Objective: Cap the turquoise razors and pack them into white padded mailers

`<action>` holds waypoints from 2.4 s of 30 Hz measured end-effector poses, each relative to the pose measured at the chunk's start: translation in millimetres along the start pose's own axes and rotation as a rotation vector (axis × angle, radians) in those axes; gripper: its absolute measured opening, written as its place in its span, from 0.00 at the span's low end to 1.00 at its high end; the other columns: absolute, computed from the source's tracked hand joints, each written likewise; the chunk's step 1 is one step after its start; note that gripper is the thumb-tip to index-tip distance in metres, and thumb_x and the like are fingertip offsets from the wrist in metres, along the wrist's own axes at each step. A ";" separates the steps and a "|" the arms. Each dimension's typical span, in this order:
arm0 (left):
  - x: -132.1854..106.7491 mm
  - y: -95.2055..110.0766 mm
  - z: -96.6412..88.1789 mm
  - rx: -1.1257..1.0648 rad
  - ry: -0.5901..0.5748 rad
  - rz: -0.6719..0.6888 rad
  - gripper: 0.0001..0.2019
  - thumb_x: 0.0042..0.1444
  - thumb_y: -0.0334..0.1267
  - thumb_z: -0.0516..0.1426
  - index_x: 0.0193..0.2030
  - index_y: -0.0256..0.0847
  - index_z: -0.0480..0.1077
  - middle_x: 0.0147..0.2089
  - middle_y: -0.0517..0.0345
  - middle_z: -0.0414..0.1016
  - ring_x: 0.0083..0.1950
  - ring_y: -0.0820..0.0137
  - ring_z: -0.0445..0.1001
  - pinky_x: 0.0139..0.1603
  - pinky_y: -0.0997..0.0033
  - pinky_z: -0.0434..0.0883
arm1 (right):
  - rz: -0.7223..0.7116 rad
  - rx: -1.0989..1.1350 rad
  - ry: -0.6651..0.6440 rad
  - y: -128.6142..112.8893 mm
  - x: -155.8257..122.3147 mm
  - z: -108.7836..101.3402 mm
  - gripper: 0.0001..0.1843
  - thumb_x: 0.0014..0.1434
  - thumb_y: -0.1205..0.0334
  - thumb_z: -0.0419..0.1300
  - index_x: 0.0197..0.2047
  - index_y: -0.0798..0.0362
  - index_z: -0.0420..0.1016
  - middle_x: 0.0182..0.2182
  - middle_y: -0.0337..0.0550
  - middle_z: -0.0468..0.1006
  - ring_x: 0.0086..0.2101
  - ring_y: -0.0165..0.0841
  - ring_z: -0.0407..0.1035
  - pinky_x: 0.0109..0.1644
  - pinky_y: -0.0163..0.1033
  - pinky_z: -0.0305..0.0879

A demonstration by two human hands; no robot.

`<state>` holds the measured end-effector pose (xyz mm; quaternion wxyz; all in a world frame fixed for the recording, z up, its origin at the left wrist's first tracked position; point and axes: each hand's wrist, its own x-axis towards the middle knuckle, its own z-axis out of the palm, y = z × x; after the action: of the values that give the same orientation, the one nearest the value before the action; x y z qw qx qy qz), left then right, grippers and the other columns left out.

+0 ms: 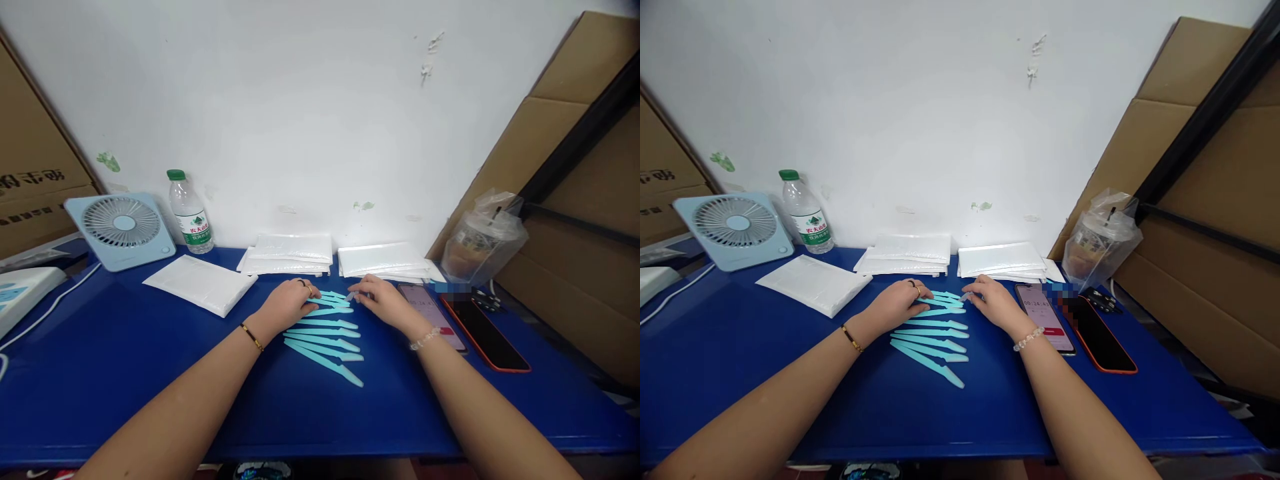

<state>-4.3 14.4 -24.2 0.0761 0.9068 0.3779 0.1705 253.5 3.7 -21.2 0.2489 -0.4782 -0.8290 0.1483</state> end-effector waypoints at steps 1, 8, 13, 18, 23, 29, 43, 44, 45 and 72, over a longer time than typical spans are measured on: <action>0.5 -1.7 -0.1 0.024 0.006 -0.006 0.11 0.57 0.40 0.55 0.44 0.42 0.72 0.44 0.54 0.74 0.45 0.64 0.70 0.44 0.68 0.65 | 0.002 -0.024 0.001 2.8 1.4 0.9 0.11 0.58 0.64 0.54 0.40 0.49 0.77 0.36 0.44 0.71 0.35 0.33 0.67 0.41 0.39 0.63; 0.8 -3.0 -0.2 0.060 -0.026 0.010 0.10 0.60 0.37 0.52 0.34 0.41 0.74 0.36 0.56 0.75 0.38 0.68 0.72 0.39 0.71 0.64 | 0.108 -0.027 -0.068 9.8 -1.3 -2.1 0.04 0.52 0.61 0.60 0.32 0.52 0.74 0.34 0.41 0.70 0.32 0.31 0.65 0.36 0.36 0.61; 0.4 -0.7 -2.1 0.091 -0.021 0.042 0.12 0.60 0.35 0.50 0.30 0.40 0.71 0.31 0.57 0.73 0.34 0.69 0.71 0.35 0.71 0.62 | 0.101 -0.009 -0.096 4.8 -4.6 -6.3 0.04 0.51 0.61 0.61 0.31 0.51 0.74 0.31 0.39 0.73 0.29 0.30 0.64 0.33 0.35 0.59; 1.9 2.3 -5.0 0.072 -0.031 0.031 0.11 0.60 0.35 0.50 0.30 0.39 0.70 0.31 0.57 0.73 0.35 0.69 0.70 0.35 0.72 0.62 | 0.089 0.016 -0.086 0.4 -2.7 -1.9 0.04 0.52 0.61 0.61 0.30 0.52 0.75 0.28 0.38 0.74 0.27 0.29 0.64 0.30 0.34 0.58; 2.7 5.7 -2.6 0.008 -0.054 0.007 0.11 0.60 0.35 0.49 0.32 0.39 0.71 0.33 0.57 0.74 0.35 0.70 0.71 0.34 0.73 0.62 | 0.032 0.055 -0.084 -11.4 -1.2 5.5 0.05 0.53 0.62 0.60 0.29 0.52 0.76 0.28 0.39 0.76 0.27 0.28 0.65 0.31 0.33 0.59; 1.7 2.8 3.4 -0.018 -0.043 0.027 0.10 0.60 0.36 0.50 0.37 0.42 0.73 0.38 0.58 0.75 0.41 0.68 0.70 0.41 0.71 0.65 | -0.008 0.067 -0.063 -5.1 -2.5 -4.0 0.07 0.55 0.64 0.57 0.34 0.50 0.78 0.33 0.40 0.78 0.33 0.32 0.70 0.38 0.35 0.64; 3.4 -6.7 2.9 0.007 0.006 -0.203 0.06 0.54 0.36 0.54 0.30 0.41 0.71 0.35 0.58 0.75 0.37 0.67 0.71 0.36 0.71 0.63 | -0.017 -0.095 -0.142 11.1 -1.7 -15.2 0.07 0.55 0.66 0.57 0.34 0.51 0.77 0.33 0.42 0.75 0.34 0.33 0.68 0.39 0.38 0.63; 3.3 -7.6 3.4 -0.017 0.003 -0.221 0.06 0.54 0.37 0.55 0.30 0.41 0.71 0.34 0.58 0.75 0.37 0.67 0.71 0.35 0.71 0.62 | 0.002 -0.096 -0.140 10.6 -1.7 -14.7 0.07 0.55 0.65 0.57 0.34 0.51 0.77 0.33 0.42 0.75 0.33 0.32 0.67 0.37 0.37 0.63; 3.1 -8.5 4.0 -0.042 -0.001 -0.241 0.06 0.53 0.37 0.55 0.29 0.41 0.71 0.34 0.58 0.75 0.36 0.68 0.71 0.33 0.72 0.62 | 0.020 -0.096 -0.138 10.6 -1.9 -14.3 0.07 0.55 0.65 0.56 0.33 0.52 0.76 0.32 0.42 0.74 0.32 0.32 0.67 0.36 0.37 0.62; 2.8 -3.1 2.8 -0.113 0.001 -0.193 0.10 0.56 0.43 0.53 0.38 0.43 0.72 0.39 0.57 0.75 0.42 0.65 0.71 0.40 0.70 0.66 | -0.010 -0.035 -0.019 1.4 0.8 -8.8 0.08 0.56 0.64 0.55 0.34 0.51 0.77 0.33 0.42 0.75 0.33 0.32 0.69 0.38 0.35 0.62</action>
<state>-3.5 18.5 -26.9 0.1428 0.8605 0.4532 0.1838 259.1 5.2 -14.3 0.2335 -0.4768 -0.8363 0.1370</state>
